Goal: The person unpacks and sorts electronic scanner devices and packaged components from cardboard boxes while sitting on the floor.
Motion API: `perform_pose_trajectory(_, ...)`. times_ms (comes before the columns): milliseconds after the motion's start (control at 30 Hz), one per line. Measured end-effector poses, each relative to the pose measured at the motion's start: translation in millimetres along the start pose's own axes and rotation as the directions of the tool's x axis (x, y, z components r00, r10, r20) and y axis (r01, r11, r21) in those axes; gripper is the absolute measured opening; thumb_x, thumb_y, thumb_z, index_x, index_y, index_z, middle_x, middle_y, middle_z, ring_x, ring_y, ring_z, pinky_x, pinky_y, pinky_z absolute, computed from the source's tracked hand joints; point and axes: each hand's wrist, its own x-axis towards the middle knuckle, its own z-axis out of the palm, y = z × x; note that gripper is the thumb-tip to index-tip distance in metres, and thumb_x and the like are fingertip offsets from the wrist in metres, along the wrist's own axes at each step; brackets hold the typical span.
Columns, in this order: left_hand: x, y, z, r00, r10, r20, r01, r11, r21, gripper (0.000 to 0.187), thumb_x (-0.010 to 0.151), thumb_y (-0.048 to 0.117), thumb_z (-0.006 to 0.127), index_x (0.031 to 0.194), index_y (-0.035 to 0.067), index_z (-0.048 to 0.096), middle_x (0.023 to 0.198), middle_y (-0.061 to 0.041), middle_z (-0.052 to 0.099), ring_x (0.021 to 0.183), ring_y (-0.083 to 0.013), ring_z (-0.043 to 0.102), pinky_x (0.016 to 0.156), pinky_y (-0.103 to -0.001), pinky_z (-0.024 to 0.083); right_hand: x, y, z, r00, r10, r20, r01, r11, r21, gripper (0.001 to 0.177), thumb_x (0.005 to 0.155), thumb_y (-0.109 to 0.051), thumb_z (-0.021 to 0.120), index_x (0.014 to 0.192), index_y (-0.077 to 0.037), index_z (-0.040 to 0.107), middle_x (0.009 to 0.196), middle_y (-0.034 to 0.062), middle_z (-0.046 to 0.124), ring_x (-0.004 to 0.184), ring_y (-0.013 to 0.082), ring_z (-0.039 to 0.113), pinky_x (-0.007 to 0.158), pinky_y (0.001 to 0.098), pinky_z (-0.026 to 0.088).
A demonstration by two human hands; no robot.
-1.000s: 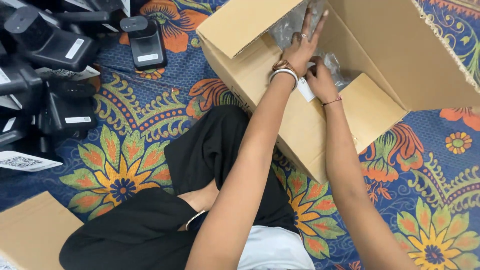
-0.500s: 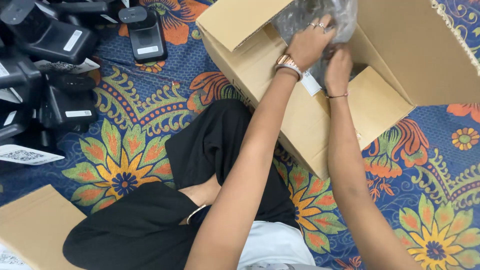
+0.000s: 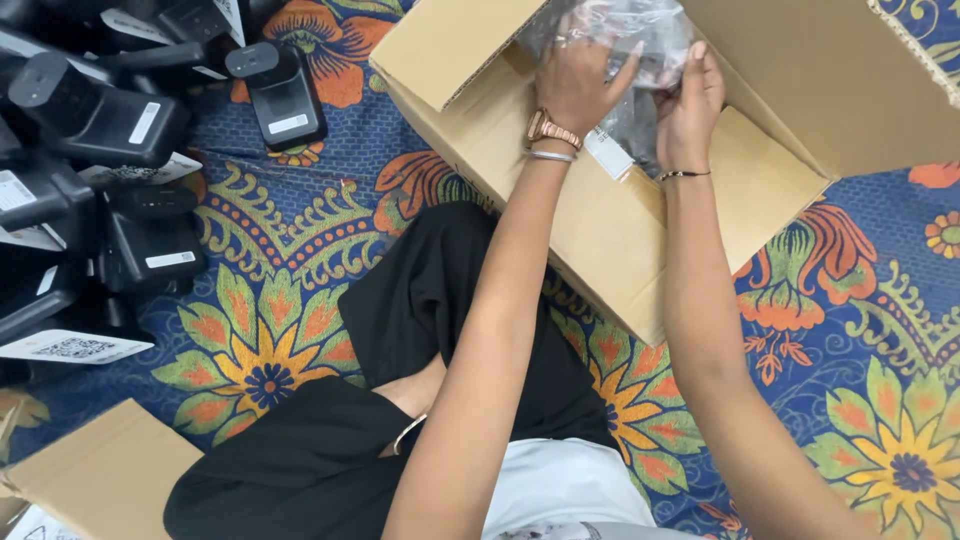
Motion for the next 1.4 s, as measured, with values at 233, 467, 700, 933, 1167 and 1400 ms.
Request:
perform_pose_trajectory(233, -16.9, -19.0, 29.1, 0.983, 0.098, -0.157, -0.06, 0.971, 0.231, 0.043, 0.087, 0.039, 0.068, 0.122, 0.015, 0.071, 0.141, -0.017, 0.058, 0.14, -0.0373, 0.041, 0.118, -0.058, 0.026, -27.9, -41.3, 50.2, 0.975, 0.004, 0.22, 0.038, 0.982, -0.186, 0.033, 0.092, -0.038, 0.069, 0.103, -0.007, 0.059, 0.095, -0.0048, 0.067, 0.087, 0.0076, 0.062, 0.079, 0.0295, 0.052)
perform_pose_trajectory(467, -111.3, -57.7, 6.4, 0.969, -0.127, -0.214, 0.215, 0.861, 0.461, 0.067, 0.087, 0.035, 0.062, 0.15, 0.016, 0.05, 0.161, -0.007, 0.035, 0.151, -0.0291, 0.03, 0.118, -0.071, 0.021, -90.2, -32.1, 93.4, 0.573, -0.304, 0.761, 0.819, 0.243, -0.519, 0.032, 0.08, -0.008, 0.083, 0.078, -0.007, 0.051, 0.07, 0.01, 0.048, 0.062, 0.0305, 0.052, 0.058, 0.0413, 0.041)
perform_pose_trajectory(700, -230.5, -142.2, -118.5, 0.865, -0.502, -0.003, 0.501, 0.865, -0.025, 0.054, 0.097, 0.046, 0.051, 0.145, 0.022, 0.048, 0.139, -0.004, 0.051, 0.126, -0.02, 0.049, 0.104, -0.038, 0.04, -201.0, -24.0, 229.2, 0.379, -0.153, 0.912, 0.853, 0.441, -0.281, 0.027, 0.084, -0.016, 0.076, 0.072, -0.008, 0.053, 0.07, 0.0097, 0.051, 0.069, 0.03, 0.056, 0.069, 0.0438, 0.045)
perform_pose_trajectory(933, -357.2, -216.6, -194.8, 0.715, -0.687, -0.125, 0.661, 0.724, -0.197, 0.055, 0.102, 0.05, 0.045, 0.143, 0.015, 0.054, 0.137, -0.012, 0.059, 0.124, -0.0305, 0.056, 0.105, -0.043, 0.043, -328.2, 25.6, 291.9, 0.054, -0.211, 0.976, 0.665, 0.736, 0.123, 0.022, 0.096, -0.015, 0.068, 0.077, -0.007, 0.061, 0.073, 0.0097, 0.058, 0.069, 0.0288, 0.058, 0.069, 0.042, 0.045)
perform_pose_trajectory(1167, -422.9, -260.6, -183.4, 0.59, -0.792, -0.154, 0.697, 0.596, -0.398, 0.061, 0.107, 0.054, 0.04, 0.141, 0.007, 0.059, 0.135, -0.021, 0.066, 0.122, -0.0411, 0.063, 0.107, -0.048, 0.046, -347.2, 46.8, 307.1, 0.308, 0.034, 0.951, 0.527, 0.826, -0.2, 0.033, 0.099, -0.016, 0.064, 0.07, -0.003, 0.059, 0.064, 0.0077, 0.057, 0.063, 0.0221, 0.055, 0.061, 0.0373, 0.043)
perform_pose_trajectory(1400, -437.8, -165.4, -180.3, 0.756, -0.562, -0.337, 0.56, 0.821, -0.113, 0.036, 0.102, 0.01, 0.051, 0.134, 0.003, 0.065, 0.128, -0.019, 0.065, 0.123, -0.04, 0.063, 0.101, -0.05, 0.05, -313.4, 176.5, 305.6, 0.765, 0.311, 0.564, -0.001, 0.876, -0.482, 0.044, 0.107, -0.017, 0.06, 0.068, 0.002, 0.052, 0.062, -0.0028, 0.05, 0.061, 0.0014, 0.042, 0.054, 0.0265, 0.034)
